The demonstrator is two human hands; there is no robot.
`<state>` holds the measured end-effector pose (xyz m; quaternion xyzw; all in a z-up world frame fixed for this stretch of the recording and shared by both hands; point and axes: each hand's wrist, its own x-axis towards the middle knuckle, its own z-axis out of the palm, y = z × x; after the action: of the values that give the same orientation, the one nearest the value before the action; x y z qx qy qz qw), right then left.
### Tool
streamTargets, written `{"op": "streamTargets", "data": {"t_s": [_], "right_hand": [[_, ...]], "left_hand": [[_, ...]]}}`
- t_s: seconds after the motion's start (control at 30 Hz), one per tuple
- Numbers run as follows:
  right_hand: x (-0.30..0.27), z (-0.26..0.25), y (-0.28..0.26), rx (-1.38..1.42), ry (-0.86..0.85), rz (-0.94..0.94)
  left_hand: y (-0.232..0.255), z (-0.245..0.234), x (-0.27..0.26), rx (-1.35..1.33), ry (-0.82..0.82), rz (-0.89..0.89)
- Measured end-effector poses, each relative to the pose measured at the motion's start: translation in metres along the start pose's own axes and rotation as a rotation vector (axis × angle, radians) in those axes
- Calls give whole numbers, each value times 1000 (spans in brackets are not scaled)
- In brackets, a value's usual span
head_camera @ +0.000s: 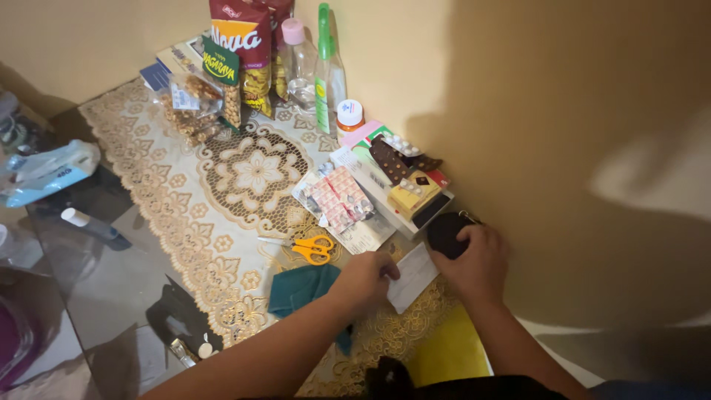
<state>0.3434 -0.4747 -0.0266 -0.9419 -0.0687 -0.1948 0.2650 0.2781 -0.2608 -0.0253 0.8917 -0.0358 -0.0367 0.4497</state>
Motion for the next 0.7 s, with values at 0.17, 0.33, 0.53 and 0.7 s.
{"op": "streamTargets", "data": {"t_s": [0.17, 0.33, 0.53, 0.7], "right_hand": [[-4, -15, 3, 86, 52, 60], [-23, -46, 13, 199, 139, 116], [-26, -41, 6, 131, 100, 120], [-19, -20, -2, 125, 109, 78]], "left_hand": [[-6, 6, 2, -46, -32, -61], [1, 32, 33, -35, 9, -37], [41, 43, 66, -90, 124, -70], [69, 33, 40, -151, 36, -254]]}}
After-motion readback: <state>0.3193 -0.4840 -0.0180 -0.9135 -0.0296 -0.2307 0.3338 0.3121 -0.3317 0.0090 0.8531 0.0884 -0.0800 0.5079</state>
